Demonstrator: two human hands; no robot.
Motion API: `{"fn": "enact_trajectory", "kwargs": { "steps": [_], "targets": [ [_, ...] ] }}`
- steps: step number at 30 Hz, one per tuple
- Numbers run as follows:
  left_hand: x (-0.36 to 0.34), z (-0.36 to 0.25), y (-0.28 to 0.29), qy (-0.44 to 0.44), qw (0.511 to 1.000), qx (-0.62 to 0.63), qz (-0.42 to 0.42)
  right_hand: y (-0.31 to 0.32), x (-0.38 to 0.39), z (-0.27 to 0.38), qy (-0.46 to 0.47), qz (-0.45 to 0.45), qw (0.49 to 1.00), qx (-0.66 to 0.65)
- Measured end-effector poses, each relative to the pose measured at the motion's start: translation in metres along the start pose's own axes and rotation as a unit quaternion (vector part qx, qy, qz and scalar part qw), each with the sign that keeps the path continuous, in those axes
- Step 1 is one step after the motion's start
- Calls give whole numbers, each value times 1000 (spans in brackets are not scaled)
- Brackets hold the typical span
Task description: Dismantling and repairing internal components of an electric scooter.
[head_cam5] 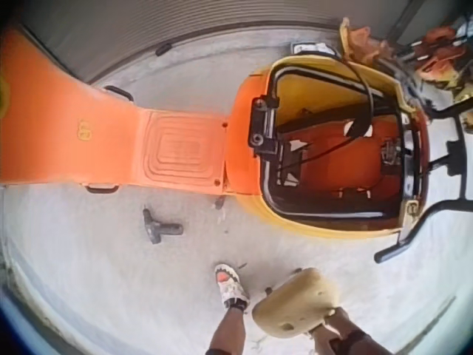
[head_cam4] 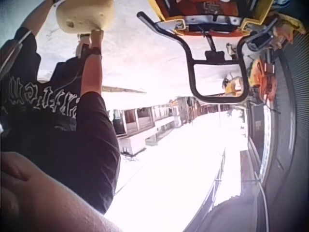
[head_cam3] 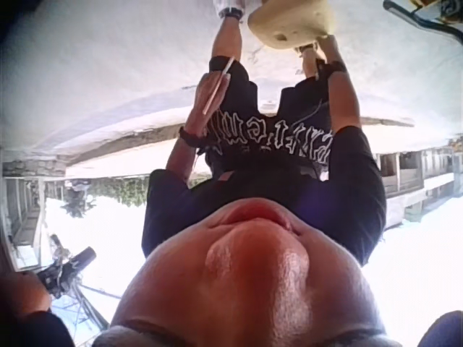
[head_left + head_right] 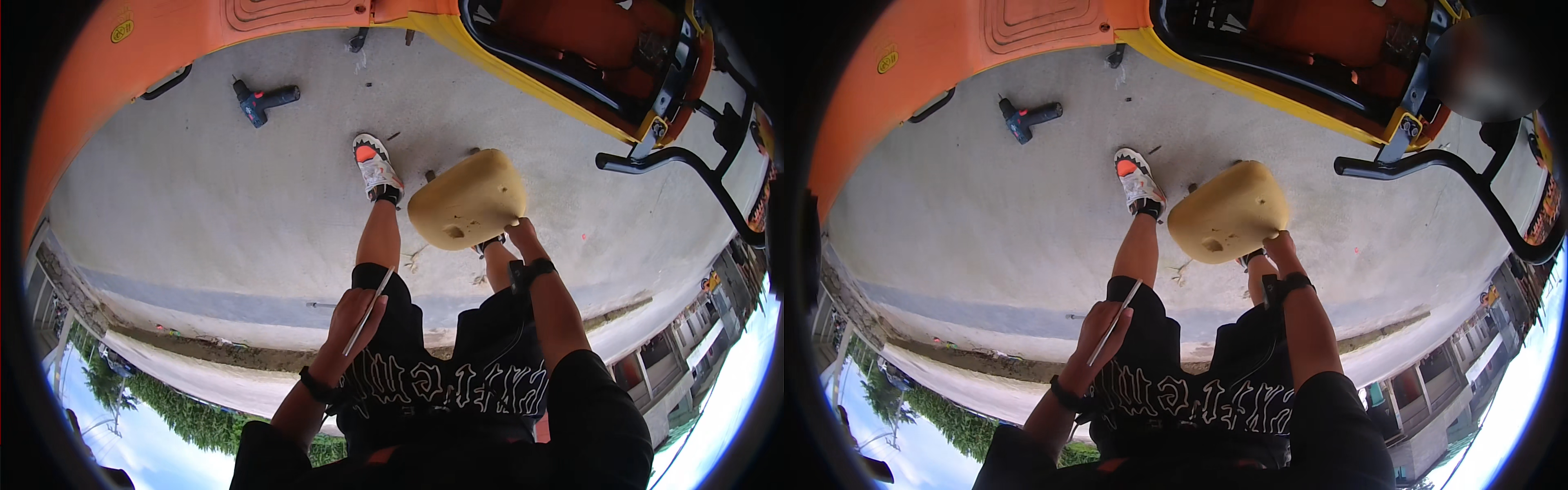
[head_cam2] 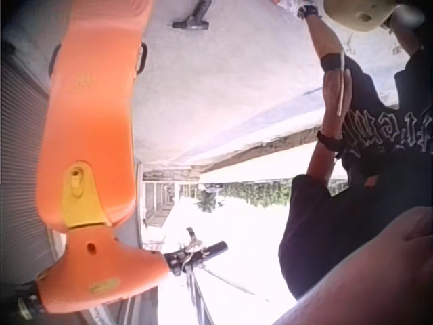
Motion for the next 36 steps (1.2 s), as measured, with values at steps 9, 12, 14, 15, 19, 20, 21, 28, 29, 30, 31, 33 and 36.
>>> {"fn": "enact_trajectory", "kwargs": {
  "steps": [9,12,14,15,19,20,21,28,29,30,31,33,36],
  "targets": [
    [-84,-122,70,-173,979,8,-112,68,234,200,514,165,838,-79],
    [-84,-174,66,-216,958,140,-129,86,275,235,627,288,713,-122],
    [-98,-210,56,-249,938,238,-40,97,280,246,642,363,664,-119],
    [-110,-230,49,-306,909,279,-41,101,275,249,629,421,646,-99],
    [-145,-280,48,-427,903,-37,-44,142,239,249,728,340,569,-177],
    [-149,-286,53,-476,864,-149,-74,143,228,246,716,372,584,-95],
    [-152,-290,56,-495,823,-266,-81,143,217,246,704,411,578,-28],
    [-222,-290,65,-600,721,-224,-266,164,201,240,805,378,457,-4],
    [-233,-288,58,-573,702,-210,-366,165,207,236,821,366,438,-19],
    [-242,-283,49,-518,719,-265,-380,168,214,233,824,360,433,-62],
    [-250,-280,43,-465,727,-312,-397,168,220,230,821,320,469,-58],
    [-260,-275,39,-429,708,-331,-453,175,230,219,827,249,500,-56],
    [-267,-271,34,-451,669,-285,-518,188,235,206,831,230,505,-42]
  ]
}}
Point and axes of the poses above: each hand's wrist, its own x-axis away from the middle knuckle, its own y-axis out of the back of the hand, z = x × y, the point moved 3 cm from there along -x, towards the middle knuckle, and after that the axes turned 6 degrees about -x, right-handed, at the moved point
